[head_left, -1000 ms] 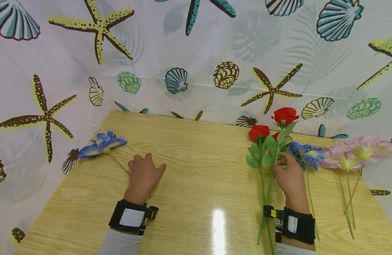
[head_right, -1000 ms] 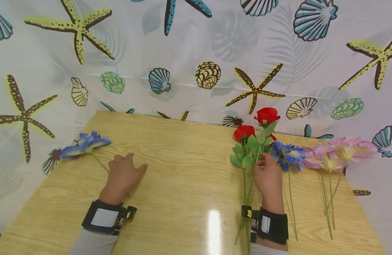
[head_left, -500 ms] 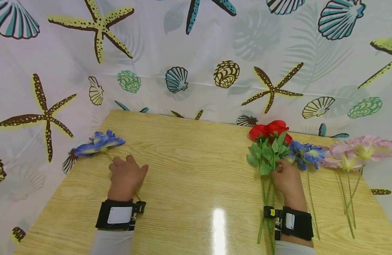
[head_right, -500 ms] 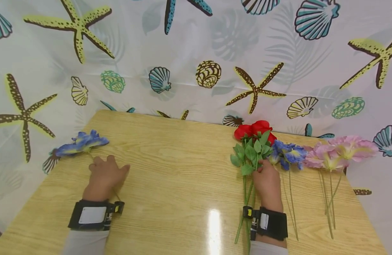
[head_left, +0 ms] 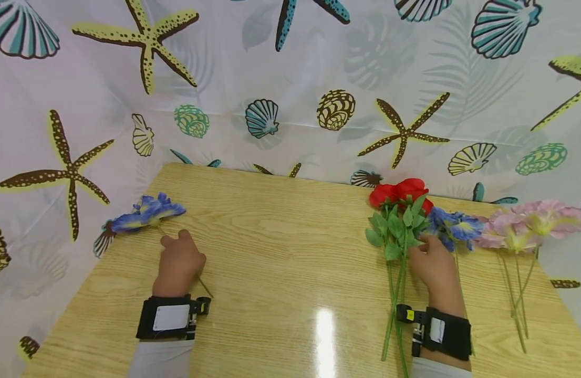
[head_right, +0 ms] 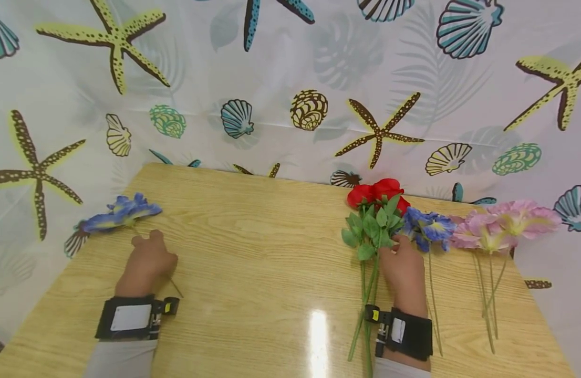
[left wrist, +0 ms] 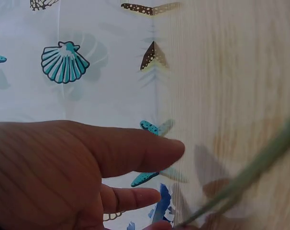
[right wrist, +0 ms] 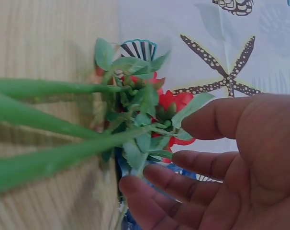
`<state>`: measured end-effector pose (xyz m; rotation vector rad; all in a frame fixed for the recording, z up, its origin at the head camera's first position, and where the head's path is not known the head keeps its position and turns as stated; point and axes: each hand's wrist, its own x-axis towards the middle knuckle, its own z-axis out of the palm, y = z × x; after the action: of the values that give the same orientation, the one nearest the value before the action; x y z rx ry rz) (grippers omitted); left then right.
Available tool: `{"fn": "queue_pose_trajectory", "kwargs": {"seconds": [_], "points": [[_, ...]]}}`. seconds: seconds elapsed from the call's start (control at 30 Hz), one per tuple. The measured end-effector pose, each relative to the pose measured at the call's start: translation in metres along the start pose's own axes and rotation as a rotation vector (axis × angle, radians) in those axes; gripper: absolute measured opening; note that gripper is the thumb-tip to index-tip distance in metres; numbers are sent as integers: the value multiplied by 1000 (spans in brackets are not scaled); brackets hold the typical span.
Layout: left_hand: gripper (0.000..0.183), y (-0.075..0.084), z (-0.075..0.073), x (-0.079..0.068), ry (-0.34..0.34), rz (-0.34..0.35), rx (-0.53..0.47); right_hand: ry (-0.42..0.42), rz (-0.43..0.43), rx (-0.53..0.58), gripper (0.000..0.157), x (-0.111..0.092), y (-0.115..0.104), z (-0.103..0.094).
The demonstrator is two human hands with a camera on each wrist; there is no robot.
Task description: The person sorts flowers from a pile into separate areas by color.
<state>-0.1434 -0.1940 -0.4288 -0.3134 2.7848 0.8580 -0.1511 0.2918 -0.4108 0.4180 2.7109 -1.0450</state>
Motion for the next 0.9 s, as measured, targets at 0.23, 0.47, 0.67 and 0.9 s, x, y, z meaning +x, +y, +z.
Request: {"fn": "queue_pose_trajectory", "kwargs": {"seconds": [0.23,0.47,0.67,0.9], "points": [[52,6,9,1,37,91,-61,-2,5,54,74,-6,-6,-6],[59,13,15,3,56,113,-46,58,-9,94,76,-16,-11,-13],[27,15,18,2,103,161,70,89,-19,140,74,-19,-15,-14],[13,15,20,4,102,192,4,147,-54,154,70,-23,-18,-13]]}}
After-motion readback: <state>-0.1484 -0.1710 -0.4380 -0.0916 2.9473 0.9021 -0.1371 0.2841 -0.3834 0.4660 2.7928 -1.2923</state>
